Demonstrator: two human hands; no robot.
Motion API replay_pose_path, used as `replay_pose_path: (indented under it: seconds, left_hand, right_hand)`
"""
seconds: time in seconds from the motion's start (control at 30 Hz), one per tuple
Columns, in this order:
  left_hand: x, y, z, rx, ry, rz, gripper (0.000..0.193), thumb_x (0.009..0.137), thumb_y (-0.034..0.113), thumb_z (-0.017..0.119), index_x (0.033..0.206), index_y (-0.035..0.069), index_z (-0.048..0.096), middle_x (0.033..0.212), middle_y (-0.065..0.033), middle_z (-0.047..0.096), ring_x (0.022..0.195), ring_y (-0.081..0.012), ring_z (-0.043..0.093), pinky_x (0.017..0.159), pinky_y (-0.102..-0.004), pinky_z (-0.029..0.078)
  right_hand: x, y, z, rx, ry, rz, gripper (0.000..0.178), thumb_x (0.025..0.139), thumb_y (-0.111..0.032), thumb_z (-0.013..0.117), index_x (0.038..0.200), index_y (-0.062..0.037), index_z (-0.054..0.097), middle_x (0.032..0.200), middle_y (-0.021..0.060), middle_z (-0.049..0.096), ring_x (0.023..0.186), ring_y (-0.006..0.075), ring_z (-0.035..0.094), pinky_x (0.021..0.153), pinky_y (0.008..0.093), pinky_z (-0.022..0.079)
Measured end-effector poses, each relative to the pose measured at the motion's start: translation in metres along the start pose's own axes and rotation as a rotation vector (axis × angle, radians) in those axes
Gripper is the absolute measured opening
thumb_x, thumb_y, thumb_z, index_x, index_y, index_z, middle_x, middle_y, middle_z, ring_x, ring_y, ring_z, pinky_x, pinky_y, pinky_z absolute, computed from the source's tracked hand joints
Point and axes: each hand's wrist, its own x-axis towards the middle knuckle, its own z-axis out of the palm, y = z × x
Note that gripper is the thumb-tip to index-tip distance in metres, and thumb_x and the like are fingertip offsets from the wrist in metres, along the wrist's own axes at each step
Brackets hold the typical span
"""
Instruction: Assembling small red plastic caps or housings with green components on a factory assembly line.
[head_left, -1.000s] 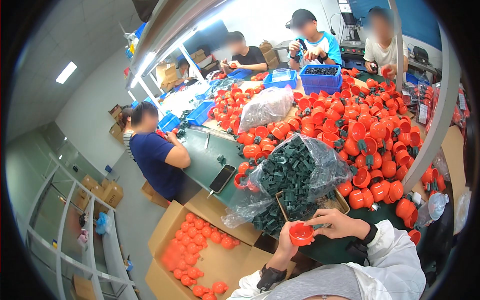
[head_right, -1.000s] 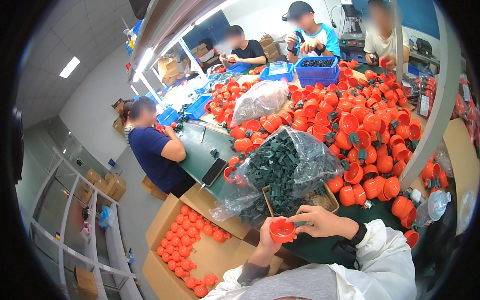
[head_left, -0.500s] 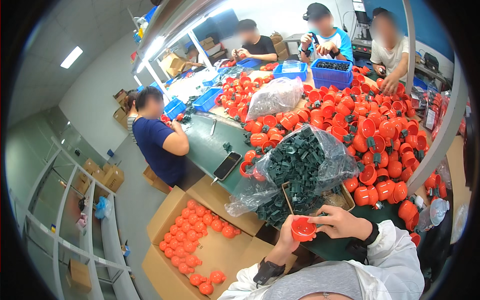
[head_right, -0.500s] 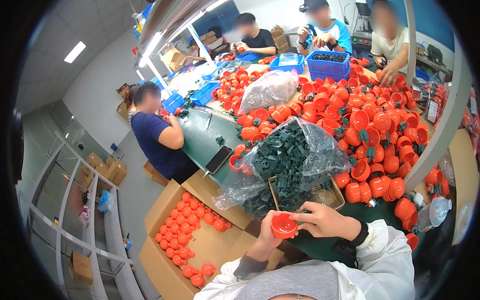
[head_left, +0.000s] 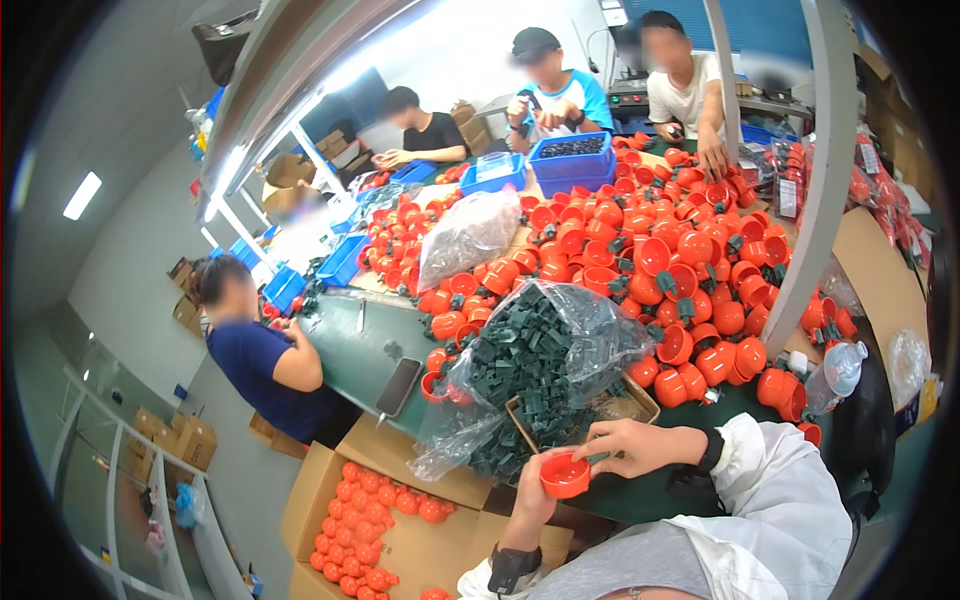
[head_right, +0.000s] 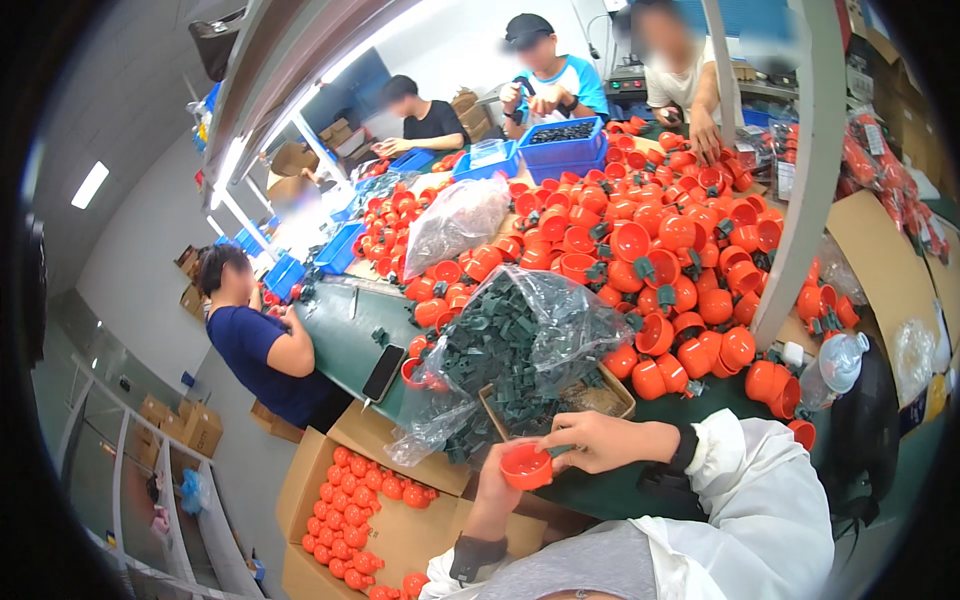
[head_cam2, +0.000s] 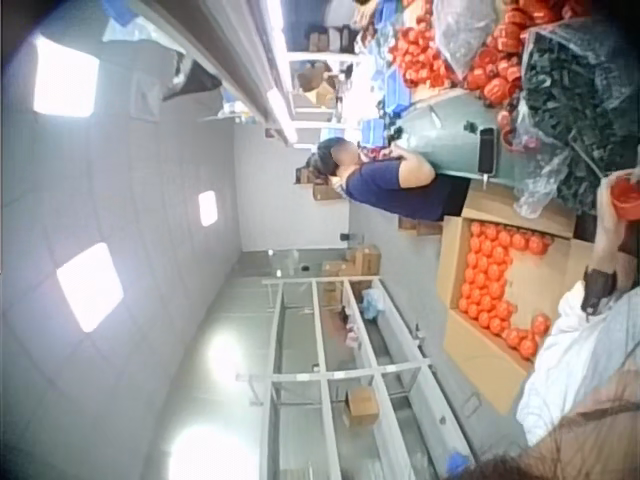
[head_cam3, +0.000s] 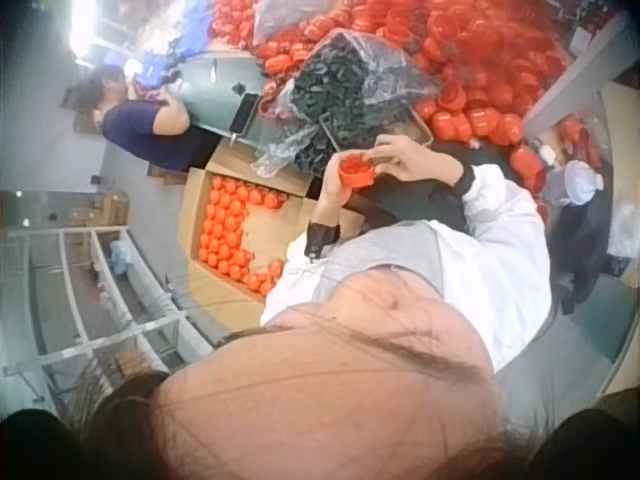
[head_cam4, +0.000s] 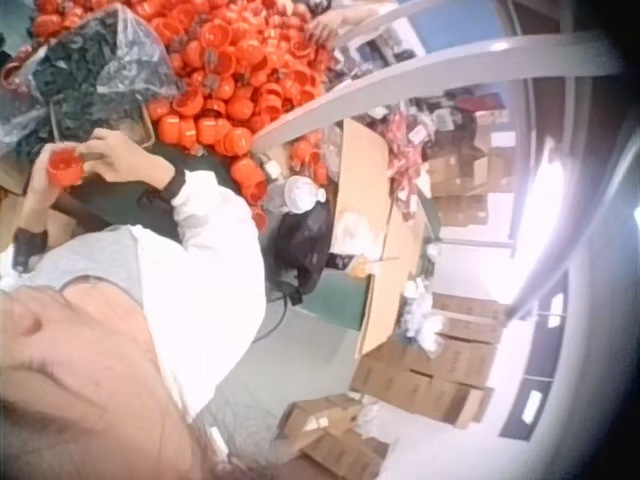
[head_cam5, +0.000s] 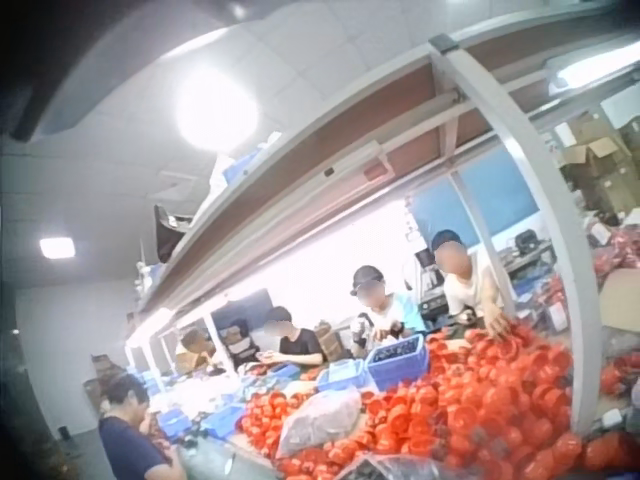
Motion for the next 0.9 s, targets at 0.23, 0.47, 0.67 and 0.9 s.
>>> replay_pose_path:
  seconds: [0.23, 0.47, 0.67, 0.9]
  left_hand:
    - [-0.01, 0.015, 0.017, 0.375, -0.106, 0.315, 0.055, 0.069, 0.0, 0.071, 0.118, -0.003, 0.046, 0.108, -0.0128, 0.056, 0.092, -0.0193, 0.059, 0.072, -0.0302, 0.055]
    - [-0.008, 0.011, 0.013, 0.172, 0.009, 0.038, 0.044, 0.072, 0.003, 0.066, 0.113, -0.005, 0.05, 0.1, -0.0139, 0.059, 0.083, -0.02, 0.062, 0.063, -0.03, 0.057]
    - [-0.005, 0.011, 0.017, 0.118, 0.049, 0.108, 0.042, 0.073, 0.002, 0.064, 0.112, -0.005, 0.05, 0.101, -0.0143, 0.057, 0.084, -0.0214, 0.062, 0.062, -0.0323, 0.057]
    - [-0.001, 0.006, 0.026, 0.08, -0.13, 0.117, 0.053, 0.075, -0.001, 0.06, 0.124, -0.003, 0.039, 0.113, -0.0164, 0.052, 0.096, -0.0257, 0.058, 0.072, -0.0371, 0.055]
  right_hand:
    - [-0.003, 0.004, 0.0, 0.017, 0.069, 0.043, 0.031, 0.075, -0.007, 0.063, 0.106, -0.0047, 0.06, 0.082, 0.0154, 0.053, 0.07, 0.0313, 0.057, 0.062, 0.0367, 0.045]
    - [-0.008, -0.002, 0.003, -0.209, -0.008, 0.02, 0.034, 0.083, -0.019, 0.058, 0.115, -0.0086, 0.052, 0.084, 0.0147, 0.047, 0.072, 0.0317, 0.055, 0.063, 0.0383, 0.045]
    - [-0.002, -0.01, -0.005, -0.142, -0.02, 0.112, 0.031, 0.088, -0.02, 0.052, 0.117, -0.0099, 0.053, 0.083, 0.0131, 0.047, 0.074, 0.0306, 0.055, 0.063, 0.0367, 0.045]
    - [-0.018, -0.021, -0.03, -0.135, 0.006, 0.192, 0.027, 0.085, -0.018, 0.056, 0.11, -0.0089, 0.06, 0.082, 0.0124, 0.052, 0.077, 0.0283, 0.056, 0.068, 0.0349, 0.045]
